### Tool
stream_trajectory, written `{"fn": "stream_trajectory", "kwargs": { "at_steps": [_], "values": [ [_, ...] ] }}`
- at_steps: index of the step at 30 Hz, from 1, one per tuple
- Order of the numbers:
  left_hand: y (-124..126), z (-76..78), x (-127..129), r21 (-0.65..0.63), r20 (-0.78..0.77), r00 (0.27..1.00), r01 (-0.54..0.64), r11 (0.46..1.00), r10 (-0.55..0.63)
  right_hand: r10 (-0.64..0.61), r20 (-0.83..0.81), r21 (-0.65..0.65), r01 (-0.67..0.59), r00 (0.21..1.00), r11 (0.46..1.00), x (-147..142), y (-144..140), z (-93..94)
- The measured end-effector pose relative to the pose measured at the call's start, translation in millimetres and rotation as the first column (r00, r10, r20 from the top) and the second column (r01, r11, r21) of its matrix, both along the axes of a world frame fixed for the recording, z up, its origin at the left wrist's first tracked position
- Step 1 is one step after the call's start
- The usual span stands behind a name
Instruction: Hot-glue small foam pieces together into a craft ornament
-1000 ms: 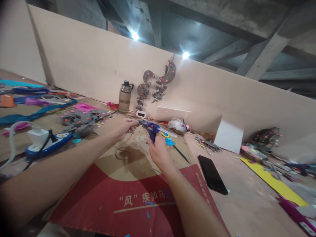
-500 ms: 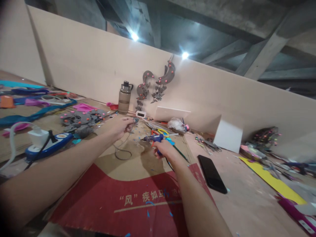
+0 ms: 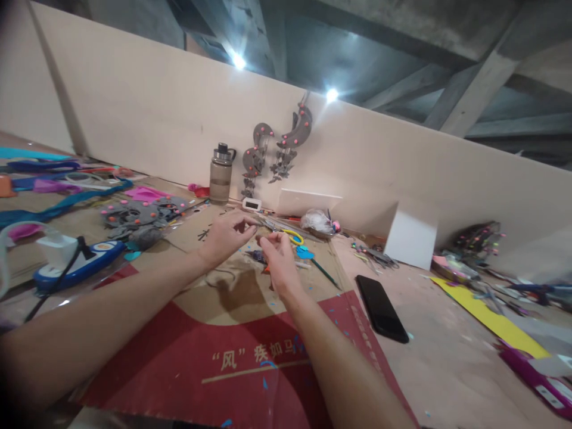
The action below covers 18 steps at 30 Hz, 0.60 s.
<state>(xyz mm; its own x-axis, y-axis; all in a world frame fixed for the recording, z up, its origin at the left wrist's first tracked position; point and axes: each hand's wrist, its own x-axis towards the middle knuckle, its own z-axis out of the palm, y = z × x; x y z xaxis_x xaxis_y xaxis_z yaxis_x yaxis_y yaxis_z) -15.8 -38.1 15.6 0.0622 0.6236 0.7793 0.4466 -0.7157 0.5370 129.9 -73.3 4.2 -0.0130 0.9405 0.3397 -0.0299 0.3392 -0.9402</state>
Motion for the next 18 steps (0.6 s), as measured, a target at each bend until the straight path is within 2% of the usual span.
{"fn": "stream_trajectory", "kwargs": {
  "at_steps": [2, 4, 9, 13, 18],
  "values": [
    [-6, -0.3, 4, 0.031, -0.034, 0.999, 0.042, 0.999, -0.041, 0.081, -0.182, -0.04, -0.089, 0.98, 0.995, -7, -4, 0.6],
    [-10, -0.3, 8, 0.001, -0.009, 0.996, 0.083, 0.997, -0.083, 0.11, -0.258, -0.057, -0.129, 0.96, 0.99, -9, -6, 2.5],
    [-13, 0.5, 13, -0.207, 0.168, 0.973, 0.193, 0.959, -0.16, 0.081, -0.243, -0.162, -0.122, 0.967, 0.979, -2, -6, 10.2],
    [-10, -1.0, 16, -0.369, 0.313, 0.91, 0.38, 0.848, -0.271, 0.002, -0.176, -0.159, -0.03, 0.984, 0.987, 2, -5, 13.2],
    [-5, -5.9, 19, -0.393, 0.503, 0.784, 0.582, 0.712, -0.364, -0.107, -0.02, -0.067, 0.106, 0.994, 0.992, 5, -2, 8.7]
  ]
}}
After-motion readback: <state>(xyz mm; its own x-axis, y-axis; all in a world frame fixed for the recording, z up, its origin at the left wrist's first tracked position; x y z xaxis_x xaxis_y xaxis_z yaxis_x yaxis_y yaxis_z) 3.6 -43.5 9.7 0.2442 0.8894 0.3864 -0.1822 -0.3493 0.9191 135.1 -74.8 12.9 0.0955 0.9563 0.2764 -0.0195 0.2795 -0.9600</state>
